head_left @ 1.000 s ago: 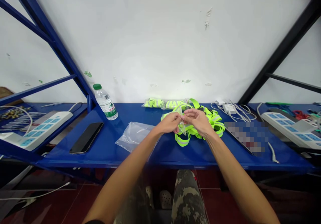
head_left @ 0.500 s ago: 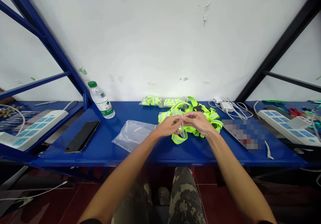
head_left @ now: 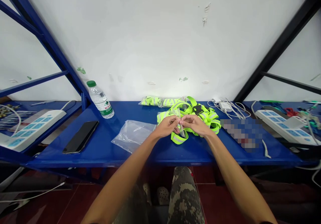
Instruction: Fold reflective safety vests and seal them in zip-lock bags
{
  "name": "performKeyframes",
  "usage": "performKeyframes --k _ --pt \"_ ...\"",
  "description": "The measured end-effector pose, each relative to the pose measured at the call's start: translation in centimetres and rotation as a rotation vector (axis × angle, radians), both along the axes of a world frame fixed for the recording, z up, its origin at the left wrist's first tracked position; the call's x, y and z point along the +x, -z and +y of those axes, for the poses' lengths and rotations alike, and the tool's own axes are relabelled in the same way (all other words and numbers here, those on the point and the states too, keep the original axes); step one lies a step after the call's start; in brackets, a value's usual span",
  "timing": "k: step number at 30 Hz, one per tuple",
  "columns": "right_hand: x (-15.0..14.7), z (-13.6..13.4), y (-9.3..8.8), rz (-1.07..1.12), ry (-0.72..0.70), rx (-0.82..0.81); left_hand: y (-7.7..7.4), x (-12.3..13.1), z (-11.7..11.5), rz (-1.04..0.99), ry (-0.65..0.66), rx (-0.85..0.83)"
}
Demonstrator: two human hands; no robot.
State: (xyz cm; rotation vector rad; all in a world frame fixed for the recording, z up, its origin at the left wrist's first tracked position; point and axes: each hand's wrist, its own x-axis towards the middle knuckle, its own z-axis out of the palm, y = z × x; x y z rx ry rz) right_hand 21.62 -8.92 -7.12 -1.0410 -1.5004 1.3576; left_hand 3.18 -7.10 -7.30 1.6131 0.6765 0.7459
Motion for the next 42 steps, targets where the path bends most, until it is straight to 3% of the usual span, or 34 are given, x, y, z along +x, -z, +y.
performKeyframes --k 5,9,12,17,26,32,38,42 --pt "0.2 -0.2 0.1 0.112 0.003 -0.052 -0.1 0.3 -0.1 0.095 -0.041 0.128" --pt "0.0 -0.6 0.3 0.193 0.033 -0.073 -0.4 0.6 -0.3 0.184 -0.195 0.274" --pt "-0.2 -0.6 0.4 0.16 0.031 -0.04 -0.4 0.7 -0.2 0.17 -0.244 0.254" --pt "-0.5 -0.1 0.4 0.027 -0.015 0.025 -0.2 0.6 0.1 0.086 -0.178 0.128" --pt "-0.2 -0.1 1.4 -0.007 0.011 0.098 -0.1 0.8 -0.1 0.231 -0.263 0.259" --pt "0.2 0.1 2.8 0.02 0.099 0.087 -0.5 0.5 0.4 0.393 -0.12 0.348" --pt "0.2 -0.3 3.0 0.128 0.163 0.029 0.5 0.5 0.9 0.315 -0.037 0.222" --pt "-0.5 -0.7 2.8 0.109 0.21 0.04 0.6 0.3 0.7 0.305 -0.037 0.264"
